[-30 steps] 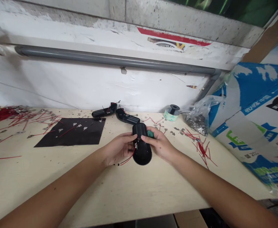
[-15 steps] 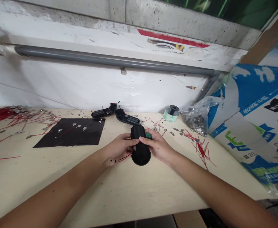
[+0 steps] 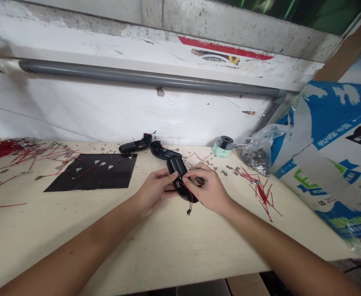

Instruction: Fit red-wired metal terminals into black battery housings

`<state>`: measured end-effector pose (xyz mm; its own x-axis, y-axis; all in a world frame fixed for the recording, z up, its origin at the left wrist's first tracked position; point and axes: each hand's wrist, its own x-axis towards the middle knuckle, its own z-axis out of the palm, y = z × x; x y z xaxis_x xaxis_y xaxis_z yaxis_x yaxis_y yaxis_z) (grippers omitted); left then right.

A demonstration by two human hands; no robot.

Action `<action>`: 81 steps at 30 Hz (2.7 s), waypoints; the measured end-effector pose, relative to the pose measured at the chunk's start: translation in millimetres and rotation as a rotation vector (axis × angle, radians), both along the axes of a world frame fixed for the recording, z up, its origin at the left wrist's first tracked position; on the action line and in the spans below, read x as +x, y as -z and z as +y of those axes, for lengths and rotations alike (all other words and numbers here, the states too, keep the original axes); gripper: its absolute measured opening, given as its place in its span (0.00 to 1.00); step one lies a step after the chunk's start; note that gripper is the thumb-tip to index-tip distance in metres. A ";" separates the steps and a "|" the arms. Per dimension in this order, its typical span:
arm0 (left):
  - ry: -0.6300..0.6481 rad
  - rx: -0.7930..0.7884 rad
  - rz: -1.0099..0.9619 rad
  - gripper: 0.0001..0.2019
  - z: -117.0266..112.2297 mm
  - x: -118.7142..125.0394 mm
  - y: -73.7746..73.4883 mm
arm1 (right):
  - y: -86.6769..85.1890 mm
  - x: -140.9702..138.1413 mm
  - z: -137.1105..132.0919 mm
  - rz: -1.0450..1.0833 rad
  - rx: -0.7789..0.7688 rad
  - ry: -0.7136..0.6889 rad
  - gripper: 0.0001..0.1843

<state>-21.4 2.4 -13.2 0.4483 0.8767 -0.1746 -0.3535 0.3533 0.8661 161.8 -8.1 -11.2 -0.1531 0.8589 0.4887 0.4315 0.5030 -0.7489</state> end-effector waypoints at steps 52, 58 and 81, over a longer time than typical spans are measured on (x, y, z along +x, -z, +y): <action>0.136 0.109 0.092 0.18 5.1 -1.3 9.5 | 6.8 -11.5 -0.5 0.625 -0.756 -0.182 0.22; 0.119 0.069 0.080 0.17 5.2 -0.4 9.3 | 11.5 -12.9 0.5 0.614 -0.726 -0.144 0.21; -0.078 0.174 0.221 0.15 16.4 -17.8 5.9 | 11.1 48.7 34.0 -0.493 -0.035 0.221 0.12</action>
